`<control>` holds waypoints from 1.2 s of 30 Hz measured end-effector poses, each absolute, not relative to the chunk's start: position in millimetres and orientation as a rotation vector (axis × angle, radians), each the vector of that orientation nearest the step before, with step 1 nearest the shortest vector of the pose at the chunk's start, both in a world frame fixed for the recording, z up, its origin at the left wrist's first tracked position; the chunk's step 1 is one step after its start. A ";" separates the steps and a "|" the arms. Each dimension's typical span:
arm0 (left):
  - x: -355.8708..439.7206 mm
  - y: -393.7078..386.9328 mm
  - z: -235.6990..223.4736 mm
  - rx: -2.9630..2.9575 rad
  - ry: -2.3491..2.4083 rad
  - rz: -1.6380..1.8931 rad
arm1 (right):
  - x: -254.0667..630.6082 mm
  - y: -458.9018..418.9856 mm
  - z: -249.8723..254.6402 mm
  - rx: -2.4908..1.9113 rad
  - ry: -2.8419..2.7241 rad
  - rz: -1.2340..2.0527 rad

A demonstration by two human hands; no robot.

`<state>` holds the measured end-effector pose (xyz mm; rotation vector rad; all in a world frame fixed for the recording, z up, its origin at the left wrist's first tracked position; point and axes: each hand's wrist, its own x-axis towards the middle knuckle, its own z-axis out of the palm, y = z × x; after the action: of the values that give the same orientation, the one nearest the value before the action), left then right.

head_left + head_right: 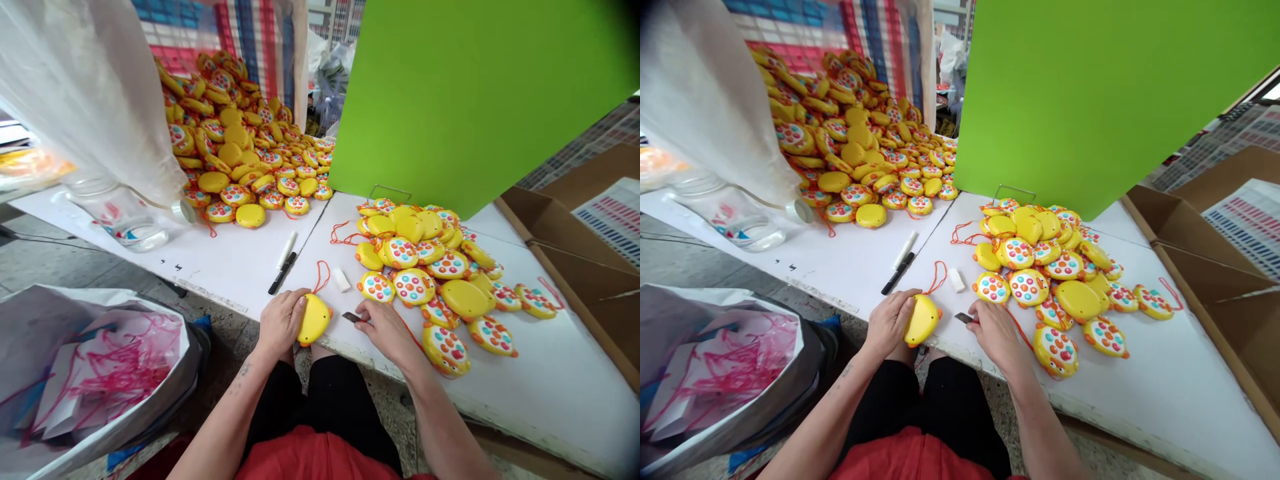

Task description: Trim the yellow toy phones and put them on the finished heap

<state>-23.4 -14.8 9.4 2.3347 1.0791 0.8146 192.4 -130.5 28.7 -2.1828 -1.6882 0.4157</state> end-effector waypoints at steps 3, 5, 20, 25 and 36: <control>-24.0 -14.9 10.9 2.343 1.060 0.802 | 191.3 -130.6 29.4 -2.180 -1.681 0.426; -24.2 -14.7 12.0 2.362 1.046 0.797 | 188.3 -132.1 31.1 -2.145 -1.698 0.428; -23.0 -13.7 8.0 2.394 1.043 0.783 | 152.7 -116.2 42.9 -1.682 -1.752 0.361; -22.9 -11.9 8.3 2.420 1.047 0.759 | 149.3 -114.1 52.4 -1.742 -1.863 0.345; -22.2 -11.8 12.1 2.443 1.047 0.734 | 152.1 -102.8 48.9 -1.885 -2.026 0.103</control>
<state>-22.2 -11.8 12.1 2.4430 1.0466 0.7341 152.1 -102.8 48.9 -1.8853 -2.0258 0.1033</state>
